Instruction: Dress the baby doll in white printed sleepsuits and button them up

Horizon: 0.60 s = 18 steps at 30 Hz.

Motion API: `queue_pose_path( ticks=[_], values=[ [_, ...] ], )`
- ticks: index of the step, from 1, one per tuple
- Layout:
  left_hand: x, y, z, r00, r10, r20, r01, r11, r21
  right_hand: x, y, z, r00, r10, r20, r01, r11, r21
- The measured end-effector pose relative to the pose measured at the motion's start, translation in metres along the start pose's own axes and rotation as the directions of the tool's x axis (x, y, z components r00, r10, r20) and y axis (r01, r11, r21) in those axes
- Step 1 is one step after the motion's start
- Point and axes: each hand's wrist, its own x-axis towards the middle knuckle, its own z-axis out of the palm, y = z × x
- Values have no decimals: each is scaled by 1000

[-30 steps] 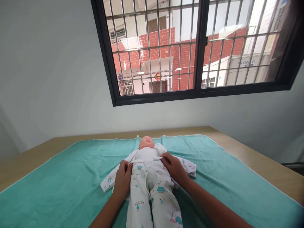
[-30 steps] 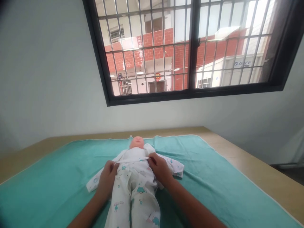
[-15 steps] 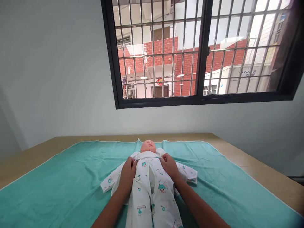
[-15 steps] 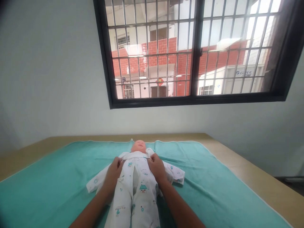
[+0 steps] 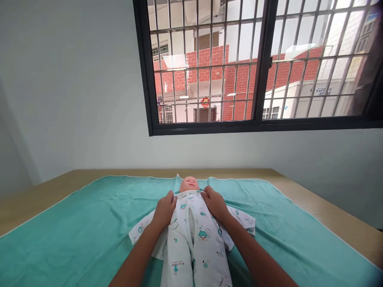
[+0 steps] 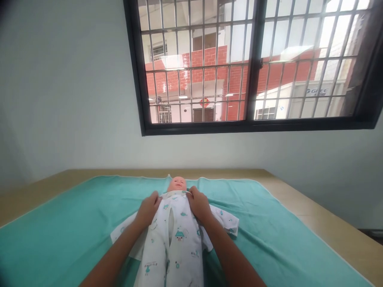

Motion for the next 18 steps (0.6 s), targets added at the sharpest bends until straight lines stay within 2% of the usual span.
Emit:
queue_pose_path(
  ticks=[3, 5, 8, 11, 13, 16, 17, 18],
  values=[
    [9, -5, 3, 1000, -11, -6, 10, 999, -53, 11, 4, 6, 989, 147, 14, -148, 986, 80],
    [12, -9, 6, 1000, -23, -12, 21, 994, -110, 14, 7, 11, 980, 200, 22, -201, 973, 115],
    [11, -13, 9, 998, -56, -23, 50, 973, -224, 11, 9, 14, 979, 205, 13, -205, 966, 158],
    [7, -15, 6, 995, -102, 15, 100, 931, -351, 6, 8, 12, 983, 177, 51, -184, 941, 283],
    [5, -14, -1, 988, -120, 95, 151, 867, -474, 5, 7, 7, 984, 147, 104, -177, 900, 399],
    [1, -11, -11, 963, -109, 249, 258, 651, -714, 4, 5, 1, 979, 117, 167, -188, 832, 521],
    [0, -9, -13, 958, -101, 269, 274, 607, -746, 3, 5, 0, 978, 116, 175, -194, 823, 534],
    [0, -7, -13, 960, -103, 262, 268, 612, -744, 3, 5, 0, 977, 119, 175, -196, 819, 539]
  ],
)
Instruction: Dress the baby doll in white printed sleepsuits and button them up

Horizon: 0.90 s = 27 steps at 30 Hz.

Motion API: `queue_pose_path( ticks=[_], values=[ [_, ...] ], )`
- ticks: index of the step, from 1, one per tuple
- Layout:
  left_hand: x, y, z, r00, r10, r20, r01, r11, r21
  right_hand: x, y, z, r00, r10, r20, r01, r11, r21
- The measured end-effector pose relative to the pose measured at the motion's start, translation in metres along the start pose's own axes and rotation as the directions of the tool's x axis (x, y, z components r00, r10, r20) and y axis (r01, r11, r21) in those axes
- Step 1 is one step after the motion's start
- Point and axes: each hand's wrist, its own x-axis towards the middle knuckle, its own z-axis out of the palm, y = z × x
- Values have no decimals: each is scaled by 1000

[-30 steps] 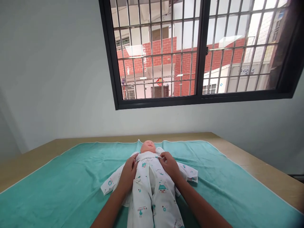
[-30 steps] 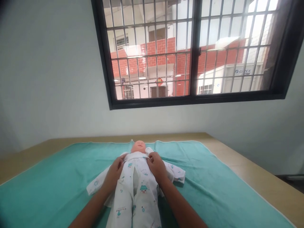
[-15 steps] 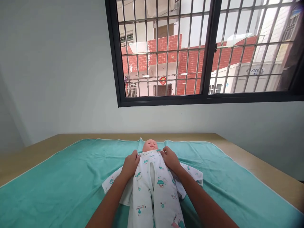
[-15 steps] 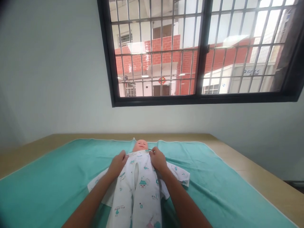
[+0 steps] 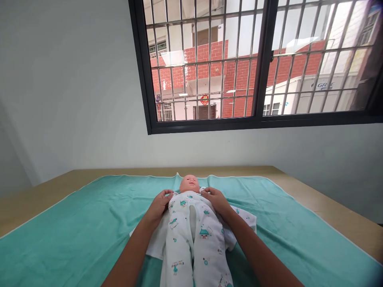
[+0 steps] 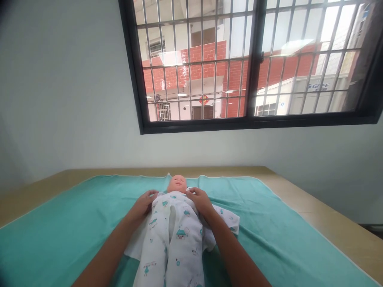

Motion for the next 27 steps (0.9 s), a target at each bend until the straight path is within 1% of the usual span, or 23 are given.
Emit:
queue_pose_path(
  ticks=[2, 4, 7, 9, 10, 11, 12, 13, 14, 15, 16, 17, 18, 19, 20, 21, 22, 23, 24, 25, 27],
  values=[
    [1, 0, 7, 997, 53, -63, -44, 989, 143, 0, 3, 1, 1000, -3, -16, 4, 1000, 7],
    [2, -1, 16, 983, 127, -135, -86, 957, 275, 1, 8, 2, 999, -15, -48, 15, 1000, 17],
    [1, -1, 25, 950, 221, -220, -124, 915, 383, 4, 11, 2, 989, -36, -144, 39, 999, 20],
    [-7, 2, 26, 922, 283, -264, -141, 881, 451, 5, 3, 1, 977, -54, -208, 49, 998, -28],
    [-14, 4, 26, 909, 315, -273, -153, 861, 484, 3, -5, 1, 971, -77, -227, 62, 995, -72],
    [-24, 8, 25, 896, 357, -264, -177, 832, 526, -1, -15, 0, 967, -112, -229, 84, 988, -129],
    [-37, 12, 24, 883, 407, -233, -212, 790, 575, -7, -27, 1, 963, -162, -215, 121, 974, -189],
    [-53, 16, 22, 874, 453, -177, -256, 737, 625, -16, -40, 1, 962, -212, -173, 168, 957, -236],
    [-73, 21, 21, 865, 493, -97, -309, 674, 671, -29, -53, 1, 960, -255, -115, 217, 938, -272],
    [-95, 25, 20, 861, 509, -8, -360, 619, 698, -45, -65, 0, 959, -283, -29, 260, 914, -311],
    [-120, 29, 19, 866, 495, 72, -396, 590, 704, -65, -75, 0, 950, -298, 95, 312, 883, -352],
    [-146, 30, 18, 868, 475, 143, -430, 577, 695, -88, -83, -2, 925, -303, 231, 373, 841, -391],
    [-172, 30, 17, 869, 453, 200, -454, 569, 686, -112, -88, -3, 876, -296, 380, 448, 789, -420],
    [-197, 28, 15, 869, 425, 255, -473, 559, 681, -138, -91, -5, 815, -286, 505, 525, 733, -432],
    [-220, 23, 14, 862, 419, 284, -490, 547, 679, -163, -91, -7, 751, -276, 599, 594, 678, -432],
    [-241, 17, 14, 832, 440, 338, -542, 517, 662, -186, -89, -8, 706, -276, 652, 649, 621, -439],
    [-258, 9, 15, 812, 448, 373, -572, 491, 657, -206, -86, -9, 682, -277, 676, 683, 570, -456],
    [-272, 2, 17, 807, 449, 385, -578, 465, 670, -222, -83, -8, 673, -290, 680, 709, 516, -481],
    [-283, -5, 20, 811, 443, 381, -568, 442, 695, -235, -79, -8, 668, -311, 676, 728, 459, -509],
    [-290, -10, 24, 829, 428, 360, -536, 424, 730, -244, -76, -7, 666, -332, 667, 740, 405, -537],
    [-298, -15, 34, 858, 412, 305, -469, 390, 792, -255, -74, -4, 657, -371, 656, 753, 307, -582]
  ],
)
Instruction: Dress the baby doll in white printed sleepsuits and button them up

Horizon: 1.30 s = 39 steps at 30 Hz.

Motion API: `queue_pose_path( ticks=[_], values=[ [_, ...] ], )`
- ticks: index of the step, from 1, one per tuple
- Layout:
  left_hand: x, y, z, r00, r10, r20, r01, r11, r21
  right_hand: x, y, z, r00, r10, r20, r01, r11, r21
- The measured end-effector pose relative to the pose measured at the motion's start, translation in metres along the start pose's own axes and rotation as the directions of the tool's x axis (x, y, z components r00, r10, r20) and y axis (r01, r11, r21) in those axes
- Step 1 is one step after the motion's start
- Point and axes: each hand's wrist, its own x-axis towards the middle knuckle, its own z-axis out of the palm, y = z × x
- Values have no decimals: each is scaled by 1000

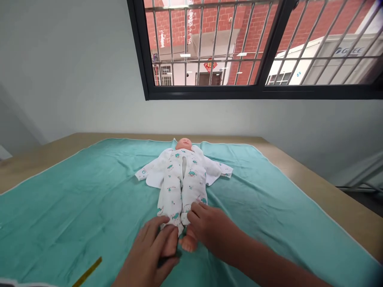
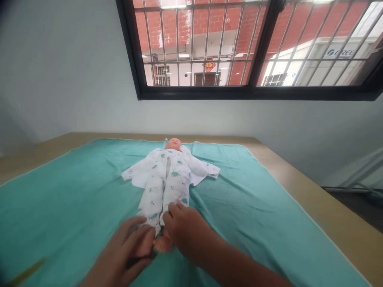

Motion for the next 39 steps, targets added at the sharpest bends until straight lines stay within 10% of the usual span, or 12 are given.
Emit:
queue_pose_path(
  ticks=[10, 19, 27, 39],
  values=[
    [35, 33, 6, 995, 98, 22, -97, 994, -43, -11, -4, 18, 975, 177, -136, -180, 984, -6],
    [41, 45, 8, 997, 76, -2, -76, 996, -42, -18, -35, -5, 917, 398, -37, -277, 700, 659],
    [46, 71, 27, 1000, -2, -27, 5, 995, 99, -53, -27, 8, 919, 361, -157, -262, 858, 441],
    [21, 59, 10, 950, 112, -292, -89, 992, 92, -57, -49, 23, 780, 561, -277, -409, 792, 454]
  ],
)
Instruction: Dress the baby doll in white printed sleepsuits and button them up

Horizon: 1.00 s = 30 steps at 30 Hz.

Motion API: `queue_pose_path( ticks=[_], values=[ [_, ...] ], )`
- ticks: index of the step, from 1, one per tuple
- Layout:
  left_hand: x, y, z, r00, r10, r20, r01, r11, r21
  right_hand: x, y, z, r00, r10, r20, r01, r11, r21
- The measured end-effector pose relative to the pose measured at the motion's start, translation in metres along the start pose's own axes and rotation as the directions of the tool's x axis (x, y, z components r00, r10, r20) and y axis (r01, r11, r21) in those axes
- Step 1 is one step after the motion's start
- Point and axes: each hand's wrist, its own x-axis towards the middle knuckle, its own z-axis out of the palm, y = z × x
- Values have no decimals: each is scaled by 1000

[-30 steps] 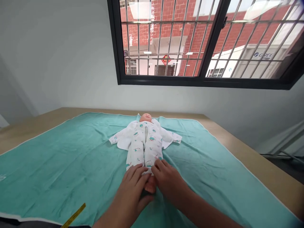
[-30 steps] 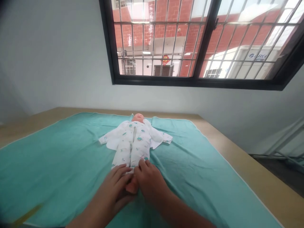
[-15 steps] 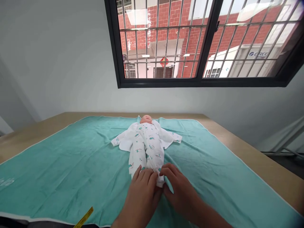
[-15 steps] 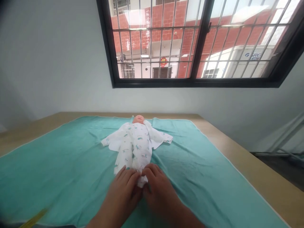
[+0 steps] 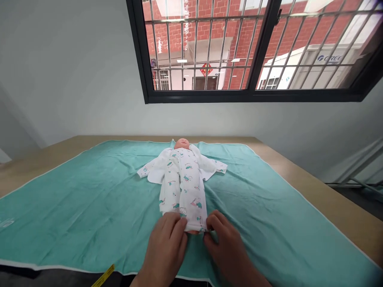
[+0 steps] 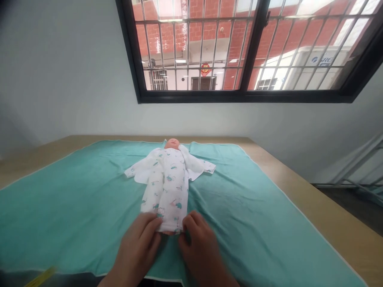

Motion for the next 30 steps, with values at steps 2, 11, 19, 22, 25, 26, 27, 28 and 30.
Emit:
queue_pose_path(
  ticks=[2, 11, 19, 22, 25, 26, 27, 28, 30],
  values=[
    [-3, -3, -1, 1000, -18, -4, 18, 999, 37, 0, -1, -3, 999, -4, -34, 6, 998, 66],
    [-26, 7, -8, 988, -154, -19, 146, 965, -216, -19, -9, 0, 1000, -20, -7, 21, 980, 195],
    [-26, 9, 9, 996, -58, 64, 46, 984, 171, -12, -12, 23, 999, -31, -8, 31, 997, -73],
    [-18, 9, 12, 991, -95, 99, 80, 986, 145, -7, -12, 19, 1000, -20, -6, 20, 999, 42],
    [-11, 10, 12, 988, -72, 136, 63, 996, 69, -6, -9, 10, 986, 167, 19, -167, 958, 235],
    [-9, 11, 13, 991, -55, 118, 49, 997, 56, -6, -7, 5, 961, 272, 56, -276, 911, 306],
    [-7, 13, 15, 995, -47, 91, 43, 998, 49, -5, -5, 1, 922, 375, 101, -384, 842, 378],
    [-5, 15, 17, 997, -55, 59, 52, 998, 46, -5, -4, -4, 876, 458, 149, -473, 758, 448],
    [-1, 21, 22, 995, -100, 3, 100, 994, 34, -4, -2, -12, 803, 548, 232, -569, 593, 569]
  ],
)
